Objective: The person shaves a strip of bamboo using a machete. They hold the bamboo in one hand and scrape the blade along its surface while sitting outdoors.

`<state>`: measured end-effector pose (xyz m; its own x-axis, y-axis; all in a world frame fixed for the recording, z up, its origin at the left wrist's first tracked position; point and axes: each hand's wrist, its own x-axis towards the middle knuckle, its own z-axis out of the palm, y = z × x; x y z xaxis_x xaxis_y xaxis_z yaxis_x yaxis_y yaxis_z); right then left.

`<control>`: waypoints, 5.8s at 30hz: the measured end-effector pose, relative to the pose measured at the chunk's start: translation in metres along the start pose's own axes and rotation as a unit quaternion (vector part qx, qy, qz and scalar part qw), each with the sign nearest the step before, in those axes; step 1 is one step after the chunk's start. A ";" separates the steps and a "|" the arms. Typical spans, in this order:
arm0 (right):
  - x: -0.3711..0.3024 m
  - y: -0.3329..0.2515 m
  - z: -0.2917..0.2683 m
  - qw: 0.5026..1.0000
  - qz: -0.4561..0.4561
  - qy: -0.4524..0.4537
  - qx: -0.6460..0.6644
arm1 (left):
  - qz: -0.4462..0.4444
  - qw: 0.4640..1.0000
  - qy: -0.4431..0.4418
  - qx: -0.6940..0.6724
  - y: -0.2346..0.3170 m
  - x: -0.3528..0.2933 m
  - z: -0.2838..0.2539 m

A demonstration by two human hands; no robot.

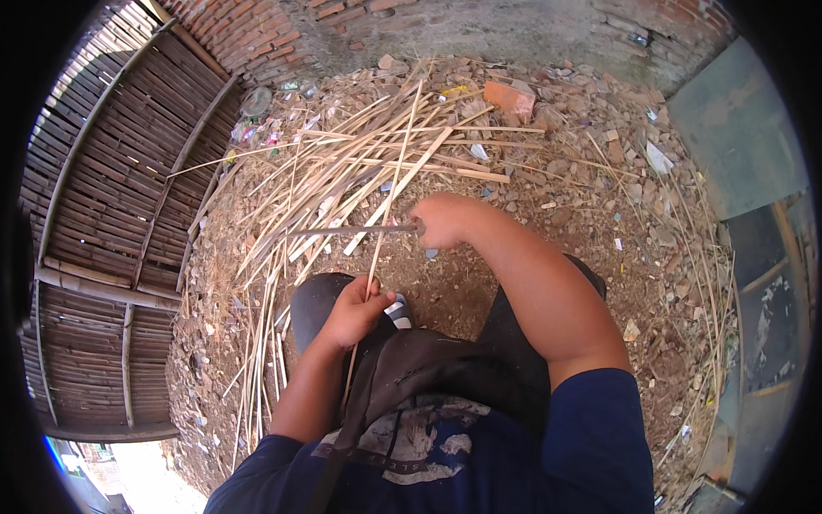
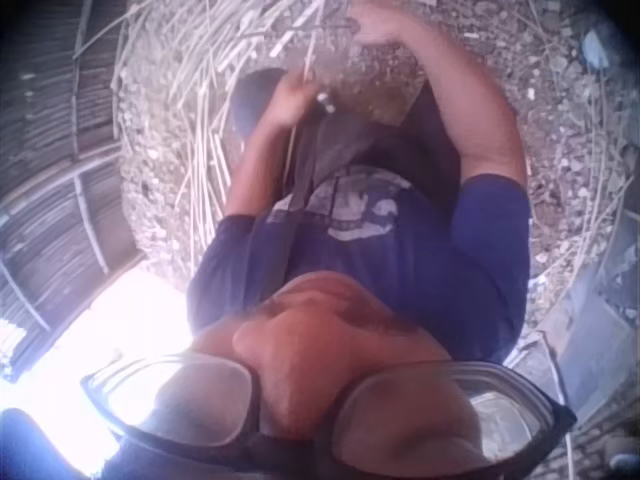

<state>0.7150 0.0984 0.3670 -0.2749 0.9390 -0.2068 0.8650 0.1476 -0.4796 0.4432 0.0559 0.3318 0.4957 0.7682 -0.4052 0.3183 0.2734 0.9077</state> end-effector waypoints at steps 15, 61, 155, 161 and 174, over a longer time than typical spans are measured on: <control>0.001 -0.024 0.010 0.994 -0.095 -0.030 -0.037 | 0.017 0.999 -0.039 -0.024 0.003 -0.004 -0.004; 0.021 0.030 0.009 0.996 0.065 0.033 0.056 | 0.003 0.993 -0.082 -0.089 0.009 -0.009 -0.001; 0.014 0.019 -0.018 0.992 0.113 -0.051 -0.014 | 0.109 0.909 0.141 0.376 0.010 0.036 0.028; 0.022 0.047 -0.013 0.964 0.199 -0.112 0.133 | 0.098 0.932 0.118 0.329 0.020 0.033 0.029; 0.024 0.028 0.010 0.997 0.059 0.021 0.054 | 0.089 0.946 0.132 0.284 0.021 0.032 0.020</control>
<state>0.7280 0.1220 0.3402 -0.1553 0.9601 -0.2327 0.8390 0.0038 -0.5441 0.4821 0.0743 0.3360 0.3875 0.9108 -0.1422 0.6678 -0.1710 0.7244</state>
